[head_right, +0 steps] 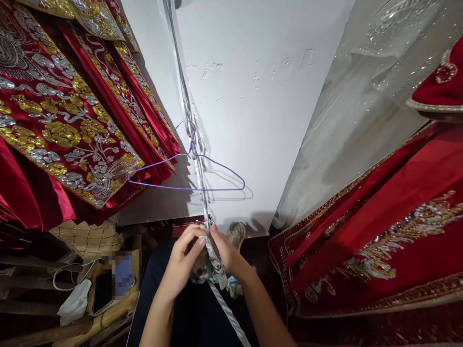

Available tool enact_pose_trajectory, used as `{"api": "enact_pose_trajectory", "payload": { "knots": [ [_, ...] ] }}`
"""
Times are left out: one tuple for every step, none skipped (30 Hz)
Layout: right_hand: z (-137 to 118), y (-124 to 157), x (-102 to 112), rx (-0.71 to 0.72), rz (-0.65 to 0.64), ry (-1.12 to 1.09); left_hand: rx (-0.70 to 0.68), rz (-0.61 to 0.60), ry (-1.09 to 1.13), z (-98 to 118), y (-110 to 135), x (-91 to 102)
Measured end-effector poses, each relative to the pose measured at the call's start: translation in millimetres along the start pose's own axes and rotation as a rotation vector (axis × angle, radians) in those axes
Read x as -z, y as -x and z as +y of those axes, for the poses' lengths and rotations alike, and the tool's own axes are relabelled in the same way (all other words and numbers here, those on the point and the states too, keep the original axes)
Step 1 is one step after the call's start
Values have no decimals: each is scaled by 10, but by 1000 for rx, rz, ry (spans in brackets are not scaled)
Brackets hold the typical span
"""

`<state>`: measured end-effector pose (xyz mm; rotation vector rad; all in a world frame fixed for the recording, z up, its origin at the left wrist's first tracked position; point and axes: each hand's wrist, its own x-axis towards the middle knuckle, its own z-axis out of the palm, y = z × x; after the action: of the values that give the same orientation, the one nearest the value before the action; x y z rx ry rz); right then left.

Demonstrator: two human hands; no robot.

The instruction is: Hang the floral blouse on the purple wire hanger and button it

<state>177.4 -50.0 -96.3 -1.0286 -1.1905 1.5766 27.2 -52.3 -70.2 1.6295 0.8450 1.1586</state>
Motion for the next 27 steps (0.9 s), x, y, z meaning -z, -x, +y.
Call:
{"api": "enact_pose_trajectory", "payload": {
  "knots": [
    [-54, 3, -35, 0, -92, -32, -33, 48, -62, 6, -15, 19],
    [-106, 3, -63, 15, -184, -27, -56, 91, -110, 5, -28, 56],
    [-160, -2, -82, 45, -257, 17, -67, 118, -135, 0, -36, 106],
    [-219, -11, -91, 87, -319, 97, -63, 118, -135, -8, -36, 163],
    [-287, -25, -90, 138, -359, 196, -41, 86, -116, -18, -27, 220],
    [-364, -43, -78, 194, -371, 296, -2, 23, -94, -31, -9, 271],
    [-450, -67, -57, 258, -343, 383, 47, -58, -82, -47, 18, 315],
    [-544, -97, -30, 332, -274, 451, 100, -140, -93, -66, 48, 349],
    [-641, -137, 0, 413, -174, 500, 149, -207, -132, -86, 79, 375],
    [-737, -188, 31, 502, -52, 532, 190, -243, -191, -108, 106, 395],
    [-825, -255, 61, 597, 90, 547, 221, -247, -259, -130, 126, 414],
    [-901, -340, 89, 695, 235, 544, 242, -220, -322, -149, 138, 435],
    [-959, -445, 114, 783, 363, 528, 253, -168, -378, -162, 141, 460],
    [-993, -569, 137, 855, 456, 510, 256, -100, -423, -168, 138, 492],
    [-1002, -706, 159, 905, 500, 497, 252, -25, -457, -166, 131, 528],
    [-984, -851, 182, 924, 494, 496, 242, 50, -480, -156, 124, 568],
    [-942, -995, 206, 909, 441, 515, 226, 120, -493, -138, 120, 609],
    [-879, -1128, 230, 855, 355, 550, 211, 176, -495, -115, 120, 647],
    [-803, -1242, 254, 779, 264, 590, 198, 218, -490, -90, 125, 682],
    [-721, -1328, 278, 697, 186, 631, 189, 248, -480, -64, 135, 713],
    [-642, -1383, 301, 619, 134, 670, 181, 270, -468, -41, 149, 741],
    [-571, -1406, 322, 552, 114, 711, 173, 288, -457, -23, 163, 770],
    [-514, -1397, 343, 498, 118, 755, 165, 308, -450, -10, 178, 802],
    [-472, -1360, 365, 456, 138, 796, 160, 323, -450, -5, 192, 841],
    [-447, -1301, 390, 426, 160, 827, 157, 328, -461, -8, 205, 887],
    [-438, -1225, 417, 409, 181, 841, 161, 310, -486, -18, 217, 941],
    [-442, -1137, 447, 406, 201, 834, 177, 267, -526, -36, 227, 1002]
  ]
}}
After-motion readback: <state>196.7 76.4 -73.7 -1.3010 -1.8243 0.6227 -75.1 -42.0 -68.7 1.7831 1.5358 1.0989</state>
